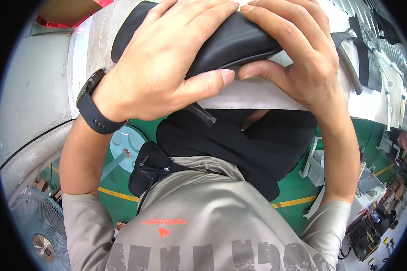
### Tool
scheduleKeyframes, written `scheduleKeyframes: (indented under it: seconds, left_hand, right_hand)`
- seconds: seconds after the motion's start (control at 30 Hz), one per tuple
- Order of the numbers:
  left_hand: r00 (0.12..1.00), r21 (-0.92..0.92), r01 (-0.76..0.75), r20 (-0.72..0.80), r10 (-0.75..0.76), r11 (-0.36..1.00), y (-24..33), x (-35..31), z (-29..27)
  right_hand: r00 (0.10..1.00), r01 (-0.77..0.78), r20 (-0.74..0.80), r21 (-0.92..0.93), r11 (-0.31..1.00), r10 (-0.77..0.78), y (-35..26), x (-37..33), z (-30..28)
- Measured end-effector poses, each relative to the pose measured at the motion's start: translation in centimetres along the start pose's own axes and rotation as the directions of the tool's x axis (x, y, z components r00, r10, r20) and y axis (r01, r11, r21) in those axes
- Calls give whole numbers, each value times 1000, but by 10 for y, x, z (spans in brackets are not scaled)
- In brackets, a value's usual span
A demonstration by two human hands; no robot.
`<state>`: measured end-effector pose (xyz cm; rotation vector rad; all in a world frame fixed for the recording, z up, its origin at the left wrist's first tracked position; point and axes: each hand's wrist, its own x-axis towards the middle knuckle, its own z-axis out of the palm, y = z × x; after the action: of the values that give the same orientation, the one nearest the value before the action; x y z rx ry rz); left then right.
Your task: The person smooths the leather upper of a black boot and hammers the edges to secure the shape. They then repeat the process with a second boot and place it back on the conveyor belt.
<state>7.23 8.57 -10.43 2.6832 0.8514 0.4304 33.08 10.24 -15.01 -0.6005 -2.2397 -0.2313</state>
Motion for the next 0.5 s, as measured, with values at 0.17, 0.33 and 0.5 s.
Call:
scheduleKeyframes:
  seconds: [0.17,0.33,0.5]
  left_hand:
    - [1000,81,19,-11,-18,997,-7,2,3]
    - [999,67,25,-33,-22,997,-7,0,7]
    - [994,62,41,-100,-35,997,1,1,12]
  right_hand:
    - [995,-31,90,-39,999,35,9,-8,11]
    - [944,-312,199,267,912,264,-15,25,-22]
    - [941,-309,198,173,935,275,-23,31,-27]
